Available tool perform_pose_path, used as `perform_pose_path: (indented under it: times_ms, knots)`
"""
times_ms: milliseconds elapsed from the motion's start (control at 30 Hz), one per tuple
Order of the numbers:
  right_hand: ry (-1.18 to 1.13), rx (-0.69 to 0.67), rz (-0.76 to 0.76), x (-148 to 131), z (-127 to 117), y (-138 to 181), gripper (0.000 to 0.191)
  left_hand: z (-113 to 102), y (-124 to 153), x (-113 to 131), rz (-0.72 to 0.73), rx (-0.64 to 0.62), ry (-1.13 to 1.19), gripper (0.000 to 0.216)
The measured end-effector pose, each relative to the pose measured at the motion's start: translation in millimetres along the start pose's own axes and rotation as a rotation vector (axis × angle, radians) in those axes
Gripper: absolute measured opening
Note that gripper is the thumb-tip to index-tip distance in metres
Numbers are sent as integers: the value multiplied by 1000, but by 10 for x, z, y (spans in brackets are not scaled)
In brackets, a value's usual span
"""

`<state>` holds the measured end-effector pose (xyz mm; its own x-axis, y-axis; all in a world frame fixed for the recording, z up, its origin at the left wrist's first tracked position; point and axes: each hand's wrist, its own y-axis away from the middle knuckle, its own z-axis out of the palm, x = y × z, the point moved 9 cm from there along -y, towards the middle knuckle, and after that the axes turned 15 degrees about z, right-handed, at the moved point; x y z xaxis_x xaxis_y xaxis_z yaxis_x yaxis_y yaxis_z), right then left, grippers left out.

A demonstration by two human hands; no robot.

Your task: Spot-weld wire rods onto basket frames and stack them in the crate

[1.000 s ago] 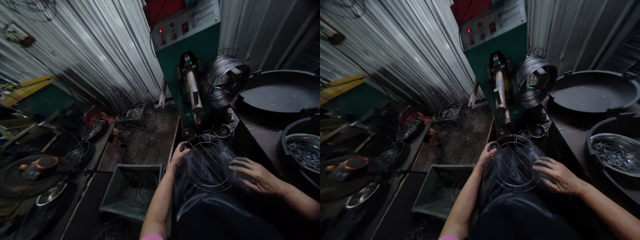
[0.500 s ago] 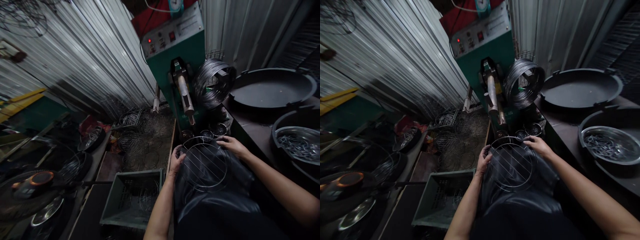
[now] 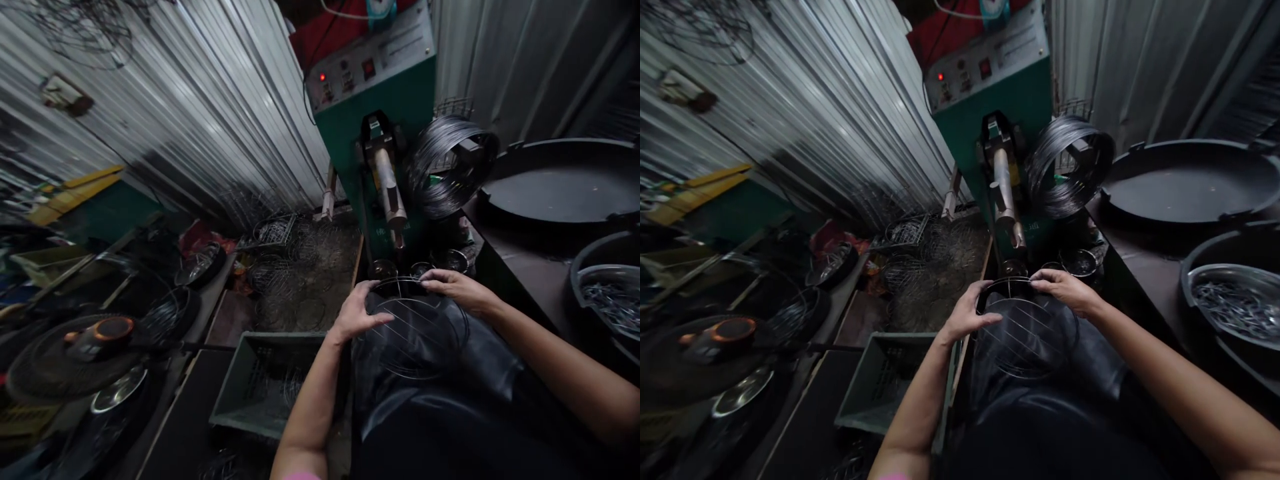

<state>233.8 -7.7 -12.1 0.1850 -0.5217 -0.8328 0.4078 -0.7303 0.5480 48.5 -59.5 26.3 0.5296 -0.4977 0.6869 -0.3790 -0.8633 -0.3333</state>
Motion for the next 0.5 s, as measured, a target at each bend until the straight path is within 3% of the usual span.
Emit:
perform_pose_path:
  times_ms: [133, 267, 500]
  knots:
    - [8, -29, -1, 15, 97, 131, 37, 44, -95, 280, 78, -47, -152, 71]
    - [-5, -34, -13, 53, 135, 250, 37, 43, -75, 426, 129, 13, -188, 60]
    - [101, 85, -164, -100, 142, 469, 40, -92, -36, 628, 224, 126, -232, 33]
